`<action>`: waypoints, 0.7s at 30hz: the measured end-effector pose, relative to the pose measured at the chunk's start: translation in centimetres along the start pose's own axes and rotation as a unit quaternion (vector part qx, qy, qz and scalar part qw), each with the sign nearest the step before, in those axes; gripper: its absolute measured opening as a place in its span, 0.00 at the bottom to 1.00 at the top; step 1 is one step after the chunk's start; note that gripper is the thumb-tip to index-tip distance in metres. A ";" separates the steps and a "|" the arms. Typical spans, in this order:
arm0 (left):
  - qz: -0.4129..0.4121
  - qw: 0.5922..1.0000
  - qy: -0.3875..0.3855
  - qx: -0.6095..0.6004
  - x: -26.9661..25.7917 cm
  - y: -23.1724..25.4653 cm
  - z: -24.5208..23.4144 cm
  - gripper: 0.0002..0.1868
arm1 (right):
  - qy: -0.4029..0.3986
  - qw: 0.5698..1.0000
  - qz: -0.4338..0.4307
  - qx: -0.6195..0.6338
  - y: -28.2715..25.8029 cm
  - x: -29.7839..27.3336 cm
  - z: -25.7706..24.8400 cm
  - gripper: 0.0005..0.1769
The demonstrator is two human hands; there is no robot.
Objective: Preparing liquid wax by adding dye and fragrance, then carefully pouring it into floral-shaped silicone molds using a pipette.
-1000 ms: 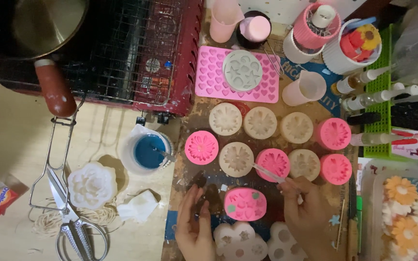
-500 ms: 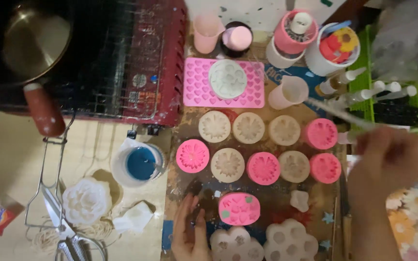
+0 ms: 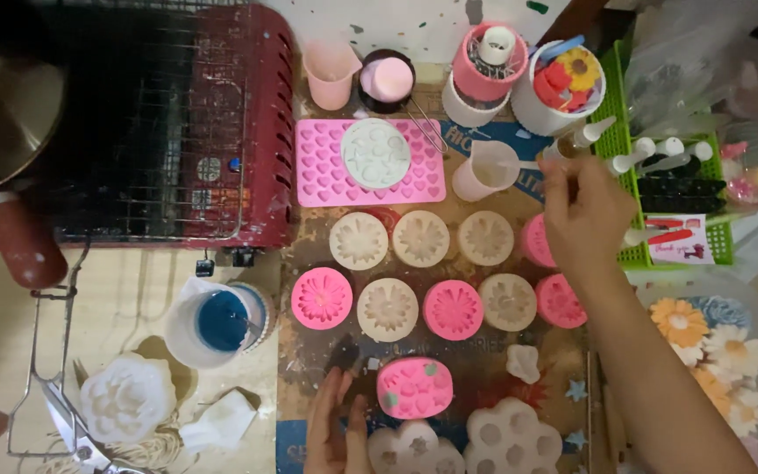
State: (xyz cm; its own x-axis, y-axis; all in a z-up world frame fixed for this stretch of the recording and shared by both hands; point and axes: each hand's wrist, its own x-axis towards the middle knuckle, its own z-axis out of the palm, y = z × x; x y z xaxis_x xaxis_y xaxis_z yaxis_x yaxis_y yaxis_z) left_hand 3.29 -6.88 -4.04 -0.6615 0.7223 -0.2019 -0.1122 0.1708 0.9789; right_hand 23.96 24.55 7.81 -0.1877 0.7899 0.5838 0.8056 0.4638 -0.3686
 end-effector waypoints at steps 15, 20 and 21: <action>0.032 0.998 -0.053 -0.029 0.0 -1.5 -1.2 0.31 | -0.039 0.999 -0.020 0.026 0.0 1.3 -0.2 0.08; -0.005 0.996 -0.054 -0.068 -0.2 -1.8 -1.6 0.31 | -0.060 0.997 0.017 0.040 -0.6 1.7 -0.8 0.10; -0.010 0.996 -0.052 -0.072 -0.2 -1.6 -1.6 0.32 | -0.065 0.996 0.031 0.052 -0.7 1.8 -0.9 0.10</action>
State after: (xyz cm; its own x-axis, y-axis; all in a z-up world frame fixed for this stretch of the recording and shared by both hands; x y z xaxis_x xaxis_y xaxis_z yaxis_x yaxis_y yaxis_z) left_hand 2.44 -8.34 -5.53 -0.5781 0.7869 -0.2158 -0.2343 0.0932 0.9677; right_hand 23.56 25.24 9.75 -0.2166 0.8605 0.4610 0.7571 0.4462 -0.4772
